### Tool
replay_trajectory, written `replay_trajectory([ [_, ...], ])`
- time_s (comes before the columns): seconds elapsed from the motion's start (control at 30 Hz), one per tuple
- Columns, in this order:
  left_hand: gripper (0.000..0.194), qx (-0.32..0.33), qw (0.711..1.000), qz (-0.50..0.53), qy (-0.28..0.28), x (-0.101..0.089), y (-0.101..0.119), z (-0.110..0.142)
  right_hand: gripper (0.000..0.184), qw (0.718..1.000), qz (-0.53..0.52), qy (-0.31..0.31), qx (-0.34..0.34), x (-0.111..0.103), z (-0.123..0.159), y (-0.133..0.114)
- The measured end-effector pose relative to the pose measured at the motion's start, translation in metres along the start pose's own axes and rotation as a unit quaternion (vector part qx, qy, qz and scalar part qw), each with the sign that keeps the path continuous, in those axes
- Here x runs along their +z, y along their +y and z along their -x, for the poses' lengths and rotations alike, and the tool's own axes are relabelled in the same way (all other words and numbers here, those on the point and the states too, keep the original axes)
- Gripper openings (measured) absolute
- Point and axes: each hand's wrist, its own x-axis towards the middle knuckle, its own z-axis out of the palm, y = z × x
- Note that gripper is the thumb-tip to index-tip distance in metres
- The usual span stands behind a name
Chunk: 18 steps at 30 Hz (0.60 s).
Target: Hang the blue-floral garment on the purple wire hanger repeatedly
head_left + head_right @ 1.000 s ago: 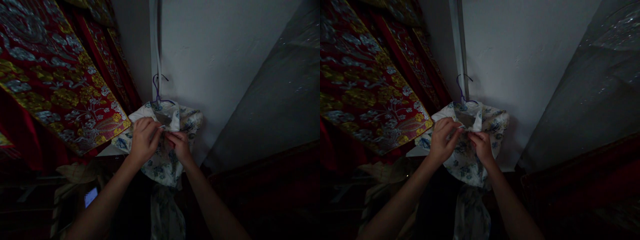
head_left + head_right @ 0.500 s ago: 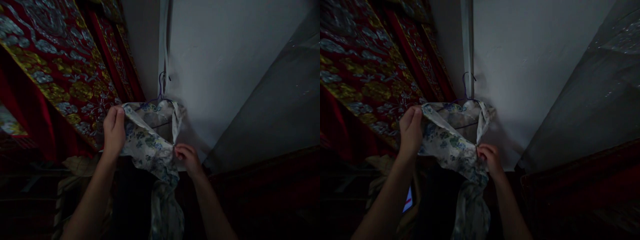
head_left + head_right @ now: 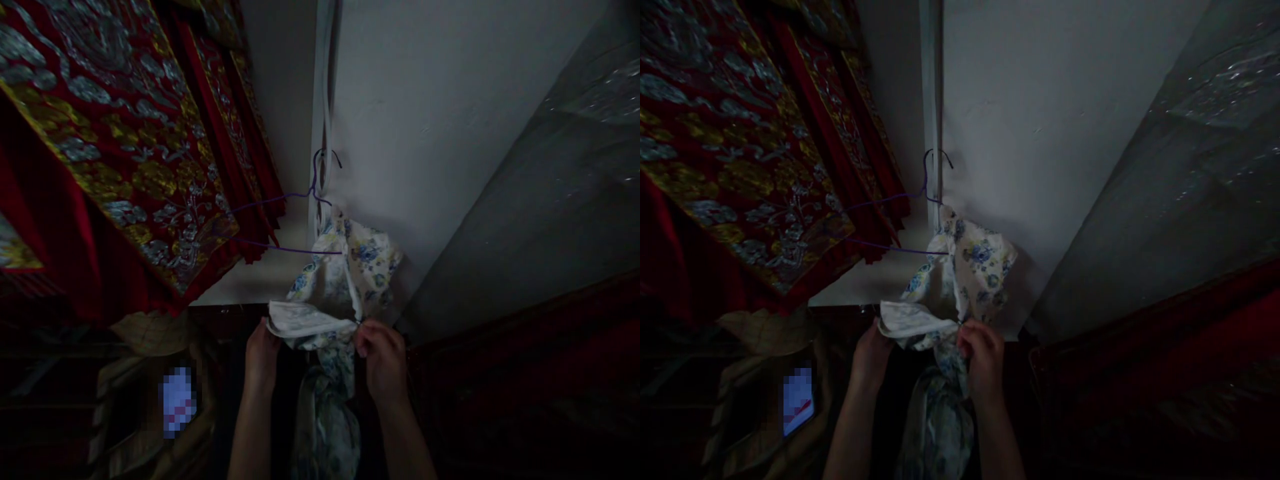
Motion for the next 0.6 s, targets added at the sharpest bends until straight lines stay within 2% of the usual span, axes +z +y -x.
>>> replay_trajectory([
  [0.07, 0.025, -0.005, 0.999, -0.042, 0.023, 0.001, 0.000, 0.011, 0.034, 1.000, 0.007, 0.013, -0.013, -0.017, -0.005, -0.003],
  [0.1, 0.029, 0.006, 0.998, -0.059, 0.024, 0.003, 0.005, 0.016, 0.035, 0.999, 0.030, -0.013, -0.004, -0.025, -0.007, -0.005],
  [0.17, 0.035, 0.040, 0.995, -0.089, 0.006, 0.009, 0.022, 0.026, 0.035, 0.987, 0.115, -0.106, 0.044, -0.038, -0.009, -0.006],
  [0.23, 0.036, 0.074, 0.992, -0.096, -0.035, 0.018, 0.039, 0.038, 0.036, 0.953, 0.198, -0.202, 0.106, -0.043, -0.010, -0.004],
  [0.27, 0.034, 0.083, 0.990, -0.098, -0.061, 0.023, 0.044, 0.044, 0.037, 0.941, 0.222, -0.224, 0.119, -0.042, -0.010, -0.003],
  [0.33, 0.032, 0.090, 0.981, -0.121, -0.120, 0.032, 0.048, 0.058, 0.044, 0.949, 0.224, -0.200, 0.098, -0.036, -0.011, -0.001],
  [0.43, 0.034, 0.089, 0.949, -0.198, -0.230, 0.046, 0.039, 0.077, 0.054, 0.977, 0.180, -0.107, 0.039, -0.026, -0.012, 0.001],
  [0.53, 0.033, 0.093, 0.889, -0.288, -0.343, 0.063, 0.027, 0.094, 0.060, 0.985, 0.150, -0.047, 0.073, -0.021, -0.008, 0.009],
  [0.6, 0.031, 0.099, 0.843, -0.348, -0.397, 0.073, 0.025, 0.103, 0.067, 0.987, 0.115, -0.014, 0.113, -0.022, -0.004, 0.018],
])
